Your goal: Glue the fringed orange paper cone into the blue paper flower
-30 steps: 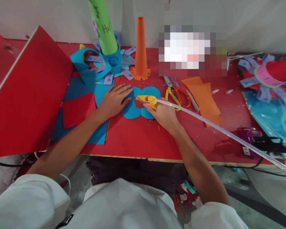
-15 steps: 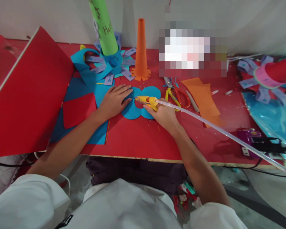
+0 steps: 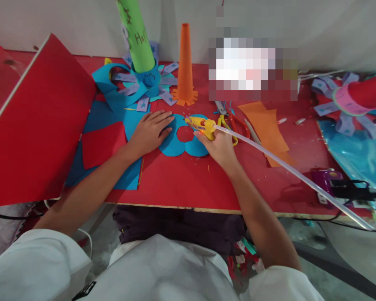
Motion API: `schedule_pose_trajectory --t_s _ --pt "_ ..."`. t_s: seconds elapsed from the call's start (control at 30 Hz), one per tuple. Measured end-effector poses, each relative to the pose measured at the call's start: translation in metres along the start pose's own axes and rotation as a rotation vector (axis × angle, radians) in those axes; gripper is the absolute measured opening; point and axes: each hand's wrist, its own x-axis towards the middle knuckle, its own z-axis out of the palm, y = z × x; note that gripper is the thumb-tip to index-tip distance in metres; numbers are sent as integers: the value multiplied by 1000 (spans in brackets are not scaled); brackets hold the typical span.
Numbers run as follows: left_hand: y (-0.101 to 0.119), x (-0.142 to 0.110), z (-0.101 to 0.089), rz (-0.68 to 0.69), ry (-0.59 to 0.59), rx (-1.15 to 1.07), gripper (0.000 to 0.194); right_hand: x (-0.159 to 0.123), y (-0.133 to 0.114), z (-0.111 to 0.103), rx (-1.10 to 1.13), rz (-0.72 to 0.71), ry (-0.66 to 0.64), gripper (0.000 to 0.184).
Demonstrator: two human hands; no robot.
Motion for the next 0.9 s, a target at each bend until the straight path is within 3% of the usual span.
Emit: schedule_pose_trajectory --t_s 0.57,0.9 --pt "0 0 1 2 6 -16 52 0 4 11 -223 -101 9 61" --pt "-1 0 2 3 4 4 51 1 1 3 -79 -54 -5 52"
